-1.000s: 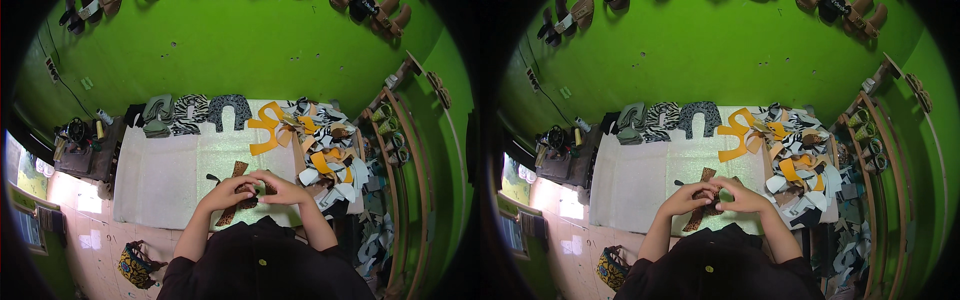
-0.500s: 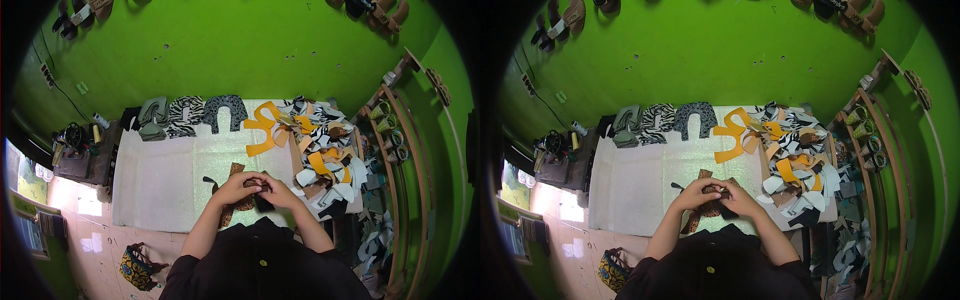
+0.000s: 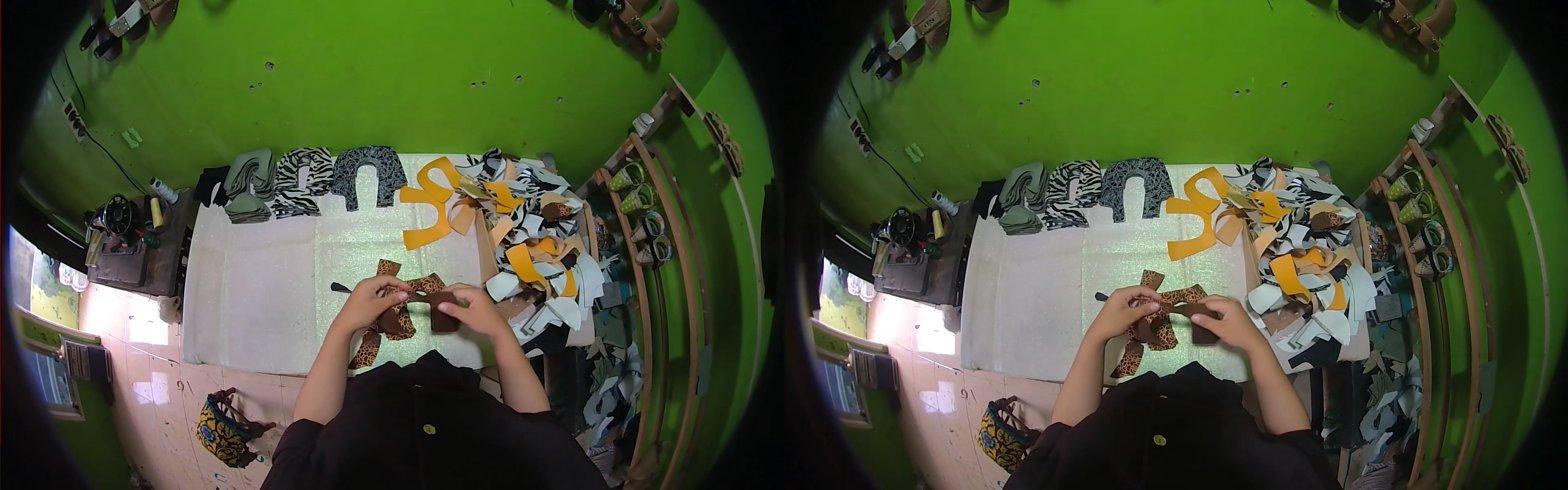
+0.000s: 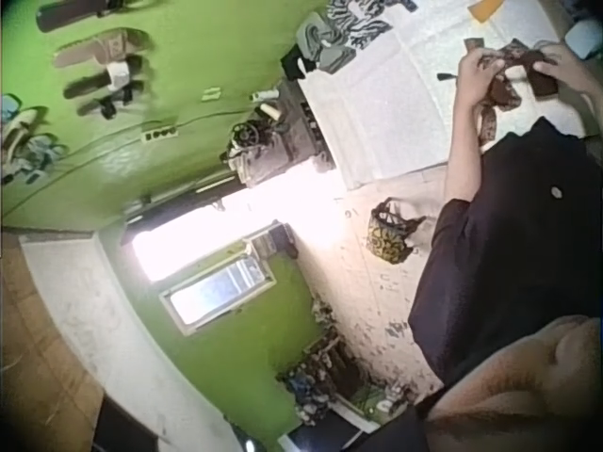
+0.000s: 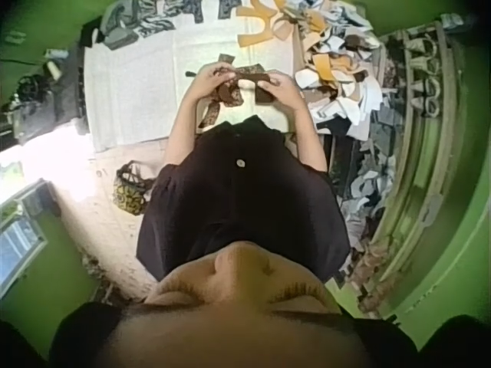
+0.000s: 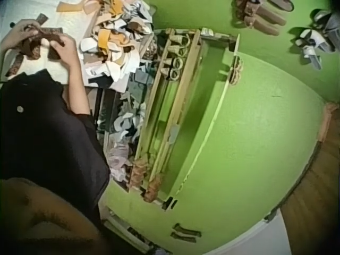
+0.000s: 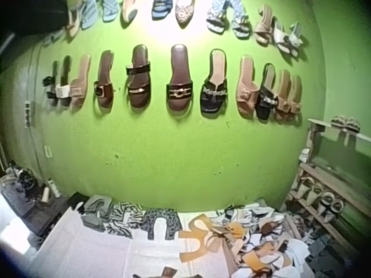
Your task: Sort and organize various patterned fabric and leather upper components for shoe manufacturing.
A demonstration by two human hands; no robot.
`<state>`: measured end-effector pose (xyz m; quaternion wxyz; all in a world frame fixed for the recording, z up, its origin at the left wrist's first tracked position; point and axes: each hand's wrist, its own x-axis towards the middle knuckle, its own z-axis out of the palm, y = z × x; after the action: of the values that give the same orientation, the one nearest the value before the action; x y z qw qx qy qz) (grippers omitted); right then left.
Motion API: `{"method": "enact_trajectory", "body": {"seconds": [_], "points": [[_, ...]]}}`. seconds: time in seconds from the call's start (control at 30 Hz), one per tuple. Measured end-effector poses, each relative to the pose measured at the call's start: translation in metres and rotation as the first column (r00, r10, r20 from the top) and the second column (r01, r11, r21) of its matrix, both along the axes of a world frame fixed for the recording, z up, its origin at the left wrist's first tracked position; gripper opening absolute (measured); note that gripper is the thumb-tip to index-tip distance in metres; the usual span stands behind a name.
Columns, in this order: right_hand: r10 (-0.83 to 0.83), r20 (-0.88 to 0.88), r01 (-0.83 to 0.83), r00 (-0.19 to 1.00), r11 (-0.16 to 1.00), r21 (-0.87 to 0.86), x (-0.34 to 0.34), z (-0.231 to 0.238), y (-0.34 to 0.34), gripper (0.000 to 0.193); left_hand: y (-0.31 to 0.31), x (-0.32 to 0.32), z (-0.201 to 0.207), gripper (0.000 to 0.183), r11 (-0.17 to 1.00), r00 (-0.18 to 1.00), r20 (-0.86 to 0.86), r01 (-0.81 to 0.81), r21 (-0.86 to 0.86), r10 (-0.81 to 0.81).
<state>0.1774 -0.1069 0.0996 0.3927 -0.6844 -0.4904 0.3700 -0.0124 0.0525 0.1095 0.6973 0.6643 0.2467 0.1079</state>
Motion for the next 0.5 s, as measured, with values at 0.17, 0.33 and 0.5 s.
{"method": "enact_trajectory", "body": {"seconds": [0.17, 0.33, 0.5], "points": [[-0.27, -0.481, 0.346, 0.834, 0.935, 0.075, 0.007, -0.027, 0.002, 0.015, -0.004, 0.006, -0.033, 0.02, 0.968, 0.97, 0.031, 0.245, -0.057, -0.243], [-0.452, -0.345, 0.488, 0.822, 0.873, 0.018, -0.003, -0.015, 0.015, 0.016, -0.009, 0.015, -0.074, 0.028, 0.976, 0.982, 0.068, 0.182, -0.12, -0.175], [0.071, -0.186, -0.05, 0.98, 0.992, 0.118, -0.025, 0.033, 0.016, 0.022, -0.014, 0.021, -0.04, 0.065, 0.931, 0.992, 0.12, -0.018, 0.365, -0.028]]}}
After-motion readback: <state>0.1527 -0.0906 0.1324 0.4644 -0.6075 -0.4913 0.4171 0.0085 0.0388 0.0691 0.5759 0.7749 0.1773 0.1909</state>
